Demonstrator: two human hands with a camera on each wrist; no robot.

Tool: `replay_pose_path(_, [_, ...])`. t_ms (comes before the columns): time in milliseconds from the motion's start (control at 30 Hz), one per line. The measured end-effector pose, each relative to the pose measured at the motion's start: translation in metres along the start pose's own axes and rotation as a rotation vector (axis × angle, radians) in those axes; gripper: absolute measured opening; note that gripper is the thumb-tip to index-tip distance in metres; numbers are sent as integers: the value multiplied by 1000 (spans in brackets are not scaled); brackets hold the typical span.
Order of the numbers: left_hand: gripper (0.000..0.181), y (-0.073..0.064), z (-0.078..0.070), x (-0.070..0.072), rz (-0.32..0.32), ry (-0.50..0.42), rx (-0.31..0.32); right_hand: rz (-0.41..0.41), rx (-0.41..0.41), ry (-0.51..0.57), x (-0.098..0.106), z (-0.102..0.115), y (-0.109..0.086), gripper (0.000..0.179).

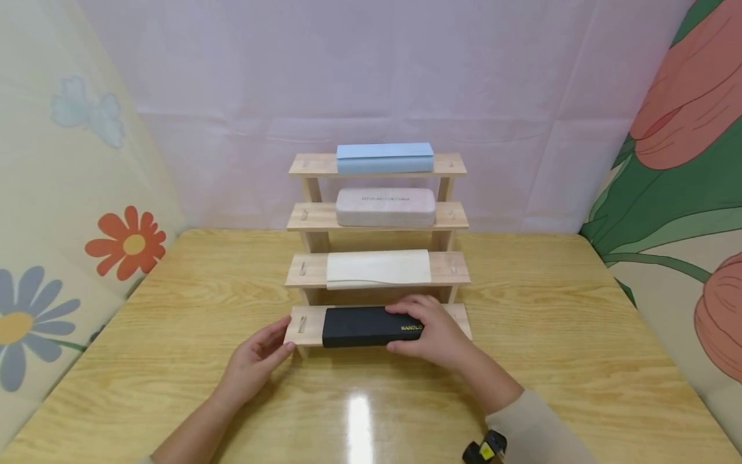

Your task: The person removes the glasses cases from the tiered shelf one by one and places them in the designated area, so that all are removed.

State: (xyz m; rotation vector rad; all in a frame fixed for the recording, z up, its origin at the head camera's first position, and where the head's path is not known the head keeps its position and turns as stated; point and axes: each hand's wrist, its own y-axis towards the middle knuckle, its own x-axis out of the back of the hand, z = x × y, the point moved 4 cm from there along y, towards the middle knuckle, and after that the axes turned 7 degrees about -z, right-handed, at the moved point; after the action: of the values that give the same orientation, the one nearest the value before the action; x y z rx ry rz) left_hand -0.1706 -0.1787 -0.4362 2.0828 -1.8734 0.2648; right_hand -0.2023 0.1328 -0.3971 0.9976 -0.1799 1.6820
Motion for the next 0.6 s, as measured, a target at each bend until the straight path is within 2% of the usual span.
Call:
replay_pose_path(167, [49, 0, 0, 0, 6, -3, 3, -26, 31, 0, 5, 0, -3, 54])
replay_pose_path(600, [48, 0, 0, 0, 14, -8, -9, -76, 0, 12, 27, 4, -11, 55])
